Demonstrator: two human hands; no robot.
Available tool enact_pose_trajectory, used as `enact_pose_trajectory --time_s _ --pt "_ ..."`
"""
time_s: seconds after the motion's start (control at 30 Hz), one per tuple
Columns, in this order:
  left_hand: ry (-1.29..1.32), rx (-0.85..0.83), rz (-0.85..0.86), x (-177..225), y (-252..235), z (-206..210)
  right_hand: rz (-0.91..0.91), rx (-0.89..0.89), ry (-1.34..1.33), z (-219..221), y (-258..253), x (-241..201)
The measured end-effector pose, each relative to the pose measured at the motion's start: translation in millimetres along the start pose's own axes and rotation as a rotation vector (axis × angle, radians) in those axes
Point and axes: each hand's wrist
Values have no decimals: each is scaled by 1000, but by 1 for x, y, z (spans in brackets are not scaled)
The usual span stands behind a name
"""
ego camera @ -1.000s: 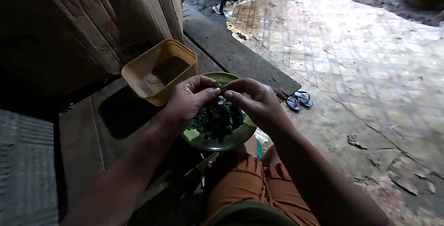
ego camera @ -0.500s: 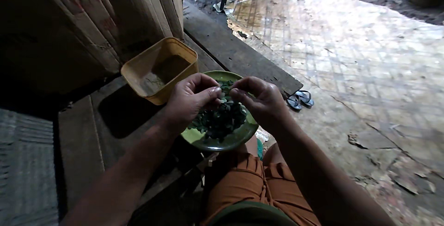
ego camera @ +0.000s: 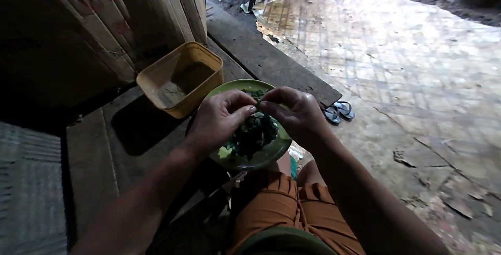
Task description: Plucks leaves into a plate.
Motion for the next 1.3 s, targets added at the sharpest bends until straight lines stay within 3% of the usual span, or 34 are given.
enact_pose_trajectory --time_s 0.4,0.83,1.03,1.13,1.2,1.3 --pt "-169 51 72 -1 2 -2 -38 18 91 3 -3 -3" --pt "-57 97 21 1 -1 -9 -113 23 174 5 -3 -3" --pt "-438 308 47 -13 -17 -62 -133 -52 333 -2 -3 16" --pt "-631 372 -38 -27 -20 -84 -129 -109 396 -4 -2 15" --pt "-707 331 -91 -30 -20 -87 -109 -138 423 -5 -2 10" --pt "-724 228 -3 -25 -20 -77 -119 -132 433 -4 0 11"
Point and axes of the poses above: each hand's wrist, its own y-axis away from the middle knuckle, its own z-axis out of the palm, x = y × z, and after that the axes turned 7 degrees about y, right-handed
